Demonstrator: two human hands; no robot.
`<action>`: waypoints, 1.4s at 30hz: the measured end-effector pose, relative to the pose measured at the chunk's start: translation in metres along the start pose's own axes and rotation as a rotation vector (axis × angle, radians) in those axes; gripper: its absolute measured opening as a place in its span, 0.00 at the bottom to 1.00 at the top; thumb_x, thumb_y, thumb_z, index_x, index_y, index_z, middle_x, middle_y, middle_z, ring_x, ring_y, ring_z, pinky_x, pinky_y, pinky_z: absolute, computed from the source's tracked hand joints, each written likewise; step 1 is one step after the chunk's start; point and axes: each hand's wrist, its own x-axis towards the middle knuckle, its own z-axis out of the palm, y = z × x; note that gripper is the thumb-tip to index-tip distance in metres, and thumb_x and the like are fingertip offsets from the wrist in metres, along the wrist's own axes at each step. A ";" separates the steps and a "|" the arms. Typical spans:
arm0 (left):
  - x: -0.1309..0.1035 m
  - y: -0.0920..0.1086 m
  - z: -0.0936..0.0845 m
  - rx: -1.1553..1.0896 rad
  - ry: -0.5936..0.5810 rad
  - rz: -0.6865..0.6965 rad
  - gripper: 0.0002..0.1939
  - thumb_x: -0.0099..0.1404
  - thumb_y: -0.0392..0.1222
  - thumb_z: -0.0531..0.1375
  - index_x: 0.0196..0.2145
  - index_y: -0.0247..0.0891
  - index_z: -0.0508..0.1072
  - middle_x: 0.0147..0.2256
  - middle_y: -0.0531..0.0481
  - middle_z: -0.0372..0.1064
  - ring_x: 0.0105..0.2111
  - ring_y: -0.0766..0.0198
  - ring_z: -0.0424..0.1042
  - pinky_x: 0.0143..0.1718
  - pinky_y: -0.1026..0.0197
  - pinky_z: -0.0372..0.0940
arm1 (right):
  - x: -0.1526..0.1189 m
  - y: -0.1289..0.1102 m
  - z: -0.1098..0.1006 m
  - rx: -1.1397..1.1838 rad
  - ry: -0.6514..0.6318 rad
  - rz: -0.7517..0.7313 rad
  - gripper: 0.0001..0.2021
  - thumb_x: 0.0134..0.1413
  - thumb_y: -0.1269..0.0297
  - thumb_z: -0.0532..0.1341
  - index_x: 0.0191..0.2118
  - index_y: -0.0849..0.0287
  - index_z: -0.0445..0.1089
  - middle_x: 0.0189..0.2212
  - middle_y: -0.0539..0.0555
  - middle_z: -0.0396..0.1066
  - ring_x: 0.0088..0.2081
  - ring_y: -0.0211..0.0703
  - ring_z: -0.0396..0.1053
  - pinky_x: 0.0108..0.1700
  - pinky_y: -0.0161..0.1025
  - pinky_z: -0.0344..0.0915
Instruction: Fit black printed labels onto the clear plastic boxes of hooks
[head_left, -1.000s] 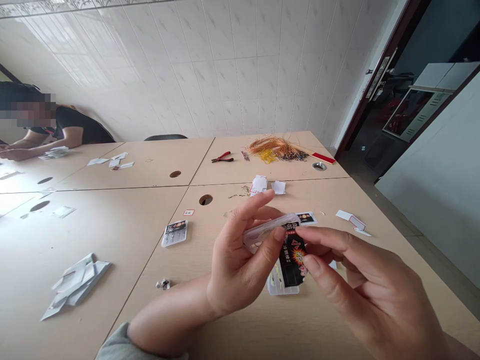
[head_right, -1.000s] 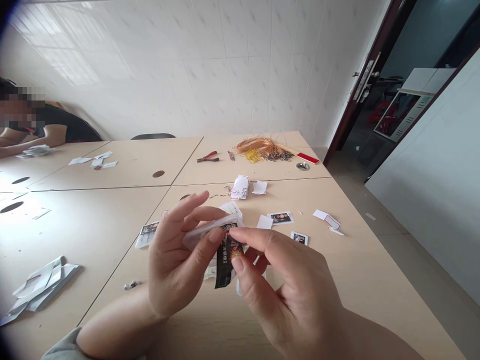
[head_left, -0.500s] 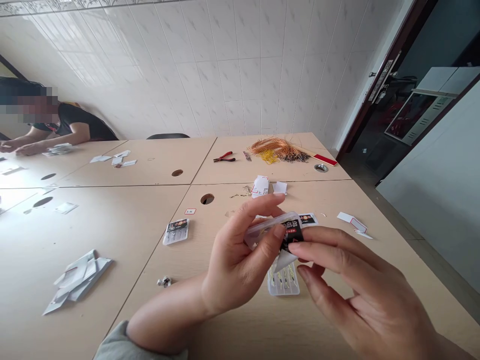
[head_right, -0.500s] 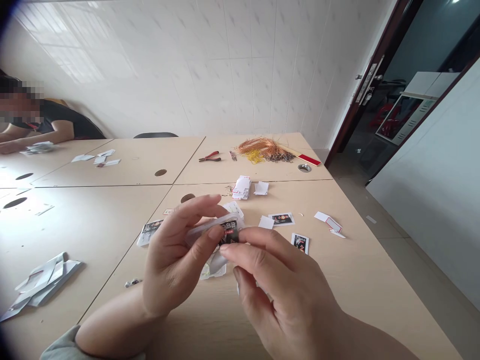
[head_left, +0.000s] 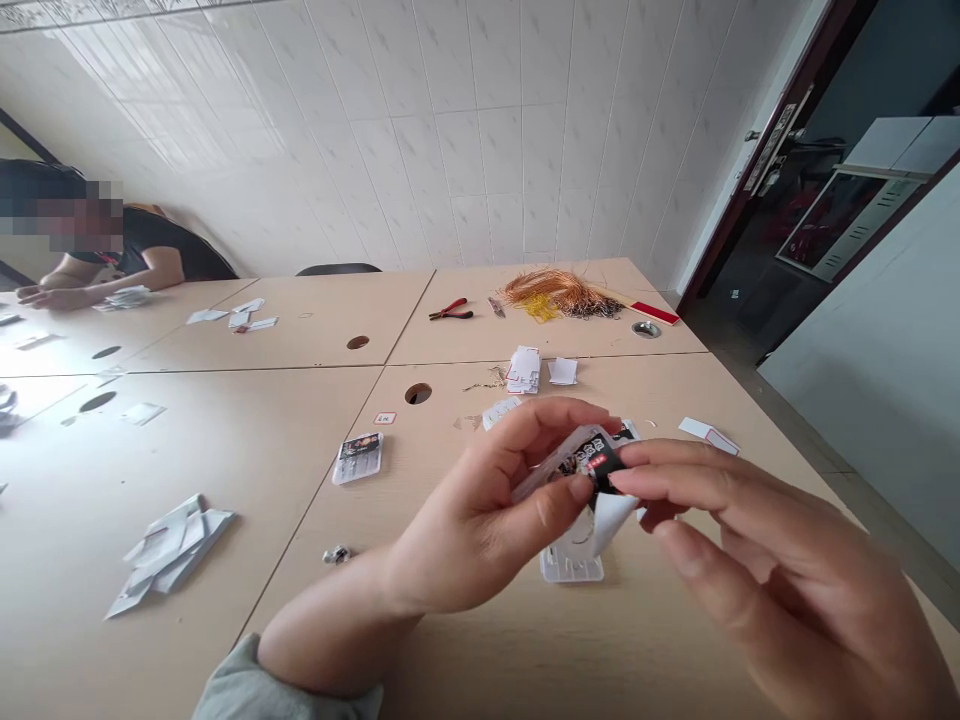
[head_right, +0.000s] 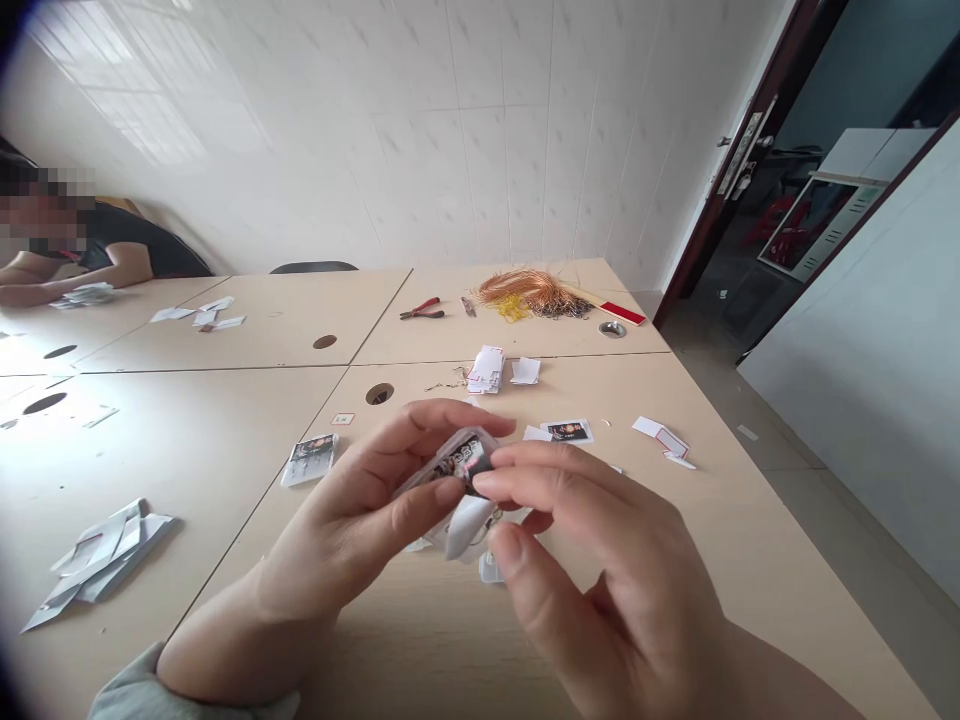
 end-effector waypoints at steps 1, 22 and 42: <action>-0.001 -0.002 0.001 0.021 -0.028 0.016 0.15 0.74 0.37 0.57 0.56 0.43 0.69 0.56 0.44 0.69 0.54 0.59 0.72 0.53 0.60 0.71 | 0.001 0.000 -0.001 0.039 0.005 0.039 0.07 0.64 0.59 0.62 0.46 0.48 0.75 0.44 0.49 0.80 0.48 0.40 0.77 0.42 0.28 0.76; 0.002 -0.013 0.007 0.100 -0.106 0.030 0.23 0.77 0.35 0.52 0.65 0.50 0.62 0.62 0.51 0.63 0.64 0.63 0.61 0.66 0.63 0.57 | 0.008 0.008 0.007 0.099 0.003 0.220 0.12 0.57 0.76 0.55 0.36 0.51 0.70 0.28 0.43 0.72 0.26 0.31 0.68 0.24 0.25 0.64; 0.001 -0.012 0.007 0.108 -0.097 0.080 0.24 0.74 0.32 0.53 0.65 0.45 0.63 0.61 0.45 0.65 0.62 0.59 0.64 0.64 0.58 0.62 | 0.007 0.006 0.011 0.035 0.028 0.208 0.07 0.60 0.72 0.60 0.37 0.50 0.71 0.32 0.45 0.75 0.31 0.34 0.73 0.34 0.30 0.73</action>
